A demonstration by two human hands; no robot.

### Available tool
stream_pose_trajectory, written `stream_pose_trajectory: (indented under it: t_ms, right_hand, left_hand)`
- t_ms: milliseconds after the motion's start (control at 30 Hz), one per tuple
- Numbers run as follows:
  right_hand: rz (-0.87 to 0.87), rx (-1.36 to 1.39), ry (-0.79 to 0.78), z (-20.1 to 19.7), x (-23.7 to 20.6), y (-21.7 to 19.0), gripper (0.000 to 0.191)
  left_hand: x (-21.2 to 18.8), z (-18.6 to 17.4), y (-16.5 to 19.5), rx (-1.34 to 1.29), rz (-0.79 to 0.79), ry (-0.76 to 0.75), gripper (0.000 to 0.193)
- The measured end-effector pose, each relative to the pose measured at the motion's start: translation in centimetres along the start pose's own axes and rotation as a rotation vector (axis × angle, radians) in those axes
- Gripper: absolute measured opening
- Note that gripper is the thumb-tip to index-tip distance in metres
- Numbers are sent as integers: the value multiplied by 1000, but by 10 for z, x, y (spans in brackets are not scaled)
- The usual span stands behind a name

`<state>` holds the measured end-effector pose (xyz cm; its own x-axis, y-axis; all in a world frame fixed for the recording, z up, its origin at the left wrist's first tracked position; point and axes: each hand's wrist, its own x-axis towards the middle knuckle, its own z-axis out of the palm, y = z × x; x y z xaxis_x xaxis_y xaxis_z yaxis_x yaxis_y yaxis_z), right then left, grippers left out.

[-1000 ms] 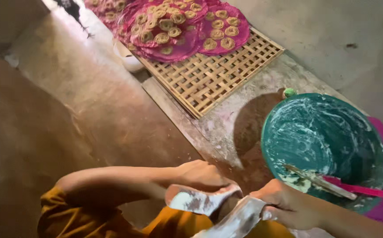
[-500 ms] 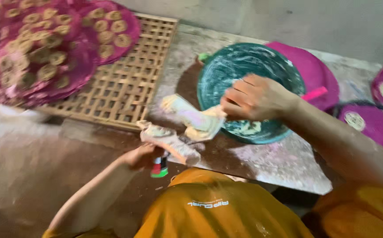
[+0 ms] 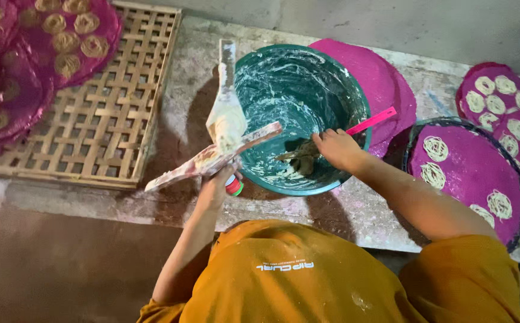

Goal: The person uses a handheld extruder to press dough into spiral shapes onto a pink mat inside a basket. They repeatedly load dough into the extruder from a green bowl and extrude multiple spirals, then move the mat to a drying rack.

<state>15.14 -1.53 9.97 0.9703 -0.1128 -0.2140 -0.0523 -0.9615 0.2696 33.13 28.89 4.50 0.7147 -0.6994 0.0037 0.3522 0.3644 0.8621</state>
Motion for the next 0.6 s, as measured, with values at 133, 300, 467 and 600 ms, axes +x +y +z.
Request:
stream_pose_trajectory:
  t_ms: [133,300,467,600]
  right_hand:
    - [-12,249,-16,-3,-4,22,37]
    - [201,524,-264,-58,-17,40,27]
    - [-5,1055,-246,-109,-29,53,30]
    - [-222,1141,-104,-155,-27,42,31]
  left_hand:
    - [3,10,-11,-13,9,27,29]
    - [-4,19,9,330,227,96,28]
    - [15,32,57,756,341,229,45]
    - [28,47,109,966,434,240,73]
